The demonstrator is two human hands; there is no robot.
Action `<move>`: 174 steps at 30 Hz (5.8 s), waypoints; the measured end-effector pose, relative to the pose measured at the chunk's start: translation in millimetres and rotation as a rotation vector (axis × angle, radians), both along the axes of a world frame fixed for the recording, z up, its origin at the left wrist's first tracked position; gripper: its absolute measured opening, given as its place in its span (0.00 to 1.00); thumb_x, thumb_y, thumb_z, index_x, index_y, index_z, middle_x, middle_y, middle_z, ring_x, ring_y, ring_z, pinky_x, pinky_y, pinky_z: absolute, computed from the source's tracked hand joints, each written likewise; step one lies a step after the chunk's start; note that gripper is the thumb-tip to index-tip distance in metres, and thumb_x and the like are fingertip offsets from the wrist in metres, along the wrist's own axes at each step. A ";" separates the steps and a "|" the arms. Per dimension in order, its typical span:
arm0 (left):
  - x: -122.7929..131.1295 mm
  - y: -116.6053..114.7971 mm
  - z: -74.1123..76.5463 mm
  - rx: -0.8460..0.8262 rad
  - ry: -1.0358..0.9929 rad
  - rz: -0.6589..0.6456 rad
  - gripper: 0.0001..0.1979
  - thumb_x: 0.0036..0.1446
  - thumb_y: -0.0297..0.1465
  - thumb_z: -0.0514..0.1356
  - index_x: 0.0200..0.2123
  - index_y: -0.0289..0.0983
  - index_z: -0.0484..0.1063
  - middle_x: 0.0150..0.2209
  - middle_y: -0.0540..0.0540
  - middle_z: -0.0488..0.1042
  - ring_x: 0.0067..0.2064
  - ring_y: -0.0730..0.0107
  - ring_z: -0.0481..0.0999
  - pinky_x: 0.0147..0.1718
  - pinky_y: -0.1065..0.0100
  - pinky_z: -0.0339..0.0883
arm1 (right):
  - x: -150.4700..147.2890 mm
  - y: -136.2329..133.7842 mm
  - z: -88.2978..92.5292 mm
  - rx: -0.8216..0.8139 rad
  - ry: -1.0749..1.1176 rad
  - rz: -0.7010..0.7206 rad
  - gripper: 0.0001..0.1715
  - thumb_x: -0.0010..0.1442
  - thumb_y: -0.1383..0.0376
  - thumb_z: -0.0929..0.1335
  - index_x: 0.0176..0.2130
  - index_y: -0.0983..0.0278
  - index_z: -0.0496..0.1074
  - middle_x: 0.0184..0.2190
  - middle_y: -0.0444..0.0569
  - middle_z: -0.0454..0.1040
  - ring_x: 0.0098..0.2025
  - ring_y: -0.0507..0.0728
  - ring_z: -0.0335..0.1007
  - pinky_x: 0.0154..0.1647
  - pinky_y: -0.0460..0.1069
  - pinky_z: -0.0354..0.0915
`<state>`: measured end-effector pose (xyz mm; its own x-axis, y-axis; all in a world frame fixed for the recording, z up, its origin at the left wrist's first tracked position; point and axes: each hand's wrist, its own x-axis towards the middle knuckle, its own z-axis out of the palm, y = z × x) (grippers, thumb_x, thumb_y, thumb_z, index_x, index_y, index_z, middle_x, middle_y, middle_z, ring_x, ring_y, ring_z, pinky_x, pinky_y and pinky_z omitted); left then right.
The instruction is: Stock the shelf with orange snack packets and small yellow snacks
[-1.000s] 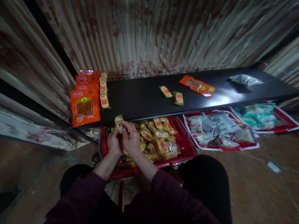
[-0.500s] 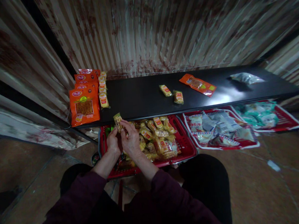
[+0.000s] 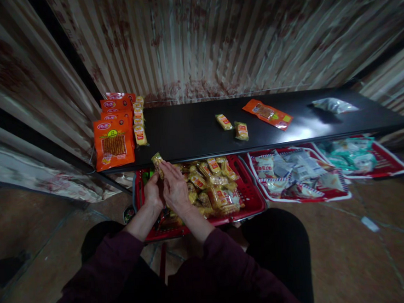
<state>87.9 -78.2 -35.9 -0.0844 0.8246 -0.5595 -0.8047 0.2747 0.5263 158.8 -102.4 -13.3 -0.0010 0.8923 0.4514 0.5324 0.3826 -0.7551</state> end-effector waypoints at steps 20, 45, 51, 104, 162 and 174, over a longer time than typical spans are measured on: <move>-2.2 -2.1 7.5 0.136 0.061 0.049 0.13 0.37 0.32 0.65 0.29 0.37 0.67 0.28 0.55 0.70 0.32 0.75 0.71 0.37 0.71 0.62 | 3.9 1.9 -10.4 0.007 -0.245 -0.046 0.27 0.64 0.68 0.57 0.61 0.68 0.61 0.56 0.60 0.68 0.59 0.61 0.61 0.61 0.61 0.60; -5.1 -5.3 12.4 0.263 0.458 -0.019 0.15 0.44 0.36 0.64 0.33 0.40 0.61 0.31 0.54 0.64 0.31 0.76 0.66 0.30 0.73 0.60 | 2.2 -2.5 -8.0 -0.085 -0.051 -0.058 0.25 0.66 0.60 0.56 0.56 0.66 0.68 0.52 0.58 0.71 0.56 0.60 0.66 0.58 0.59 0.62; -5.0 -2.7 5.6 0.322 0.589 0.008 0.14 0.46 0.35 0.64 0.33 0.39 0.62 0.31 0.53 0.64 0.33 0.76 0.66 0.33 0.73 0.61 | -0.4 -2.5 -12.3 -0.089 -0.002 -0.059 0.25 0.66 0.61 0.56 0.58 0.63 0.66 0.52 0.56 0.72 0.54 0.60 0.67 0.57 0.58 0.64; -11.3 0.1 18.3 0.450 1.087 0.112 0.08 0.58 0.31 0.54 0.40 0.39 0.69 0.42 0.43 0.70 0.45 0.66 0.69 0.46 0.64 0.62 | -14.0 24.3 -0.7 -0.252 0.251 -0.162 0.21 0.63 0.59 0.60 0.51 0.62 0.72 0.45 0.51 0.78 0.45 0.59 0.74 0.47 0.53 0.69; -57.0 67.1 33.8 0.382 1.851 0.032 0.19 0.61 0.31 0.48 0.50 0.34 0.71 0.48 0.38 0.73 0.51 0.55 0.66 0.52 0.52 0.56 | -50.7 121.7 -16.4 -0.134 0.030 -0.090 0.19 0.60 0.64 0.62 0.49 0.64 0.72 0.41 0.53 0.76 0.41 0.58 0.72 0.46 0.52 0.67; -58.0 74.9 30.4 0.344 1.860 0.034 0.19 0.61 0.32 0.48 0.51 0.33 0.71 0.48 0.38 0.74 0.54 0.56 0.65 0.59 0.50 0.47 | -51.6 124.8 -14.3 -0.163 -0.086 -0.121 0.21 0.59 0.64 0.61 0.50 0.65 0.71 0.40 0.54 0.75 0.39 0.58 0.71 0.44 0.53 0.67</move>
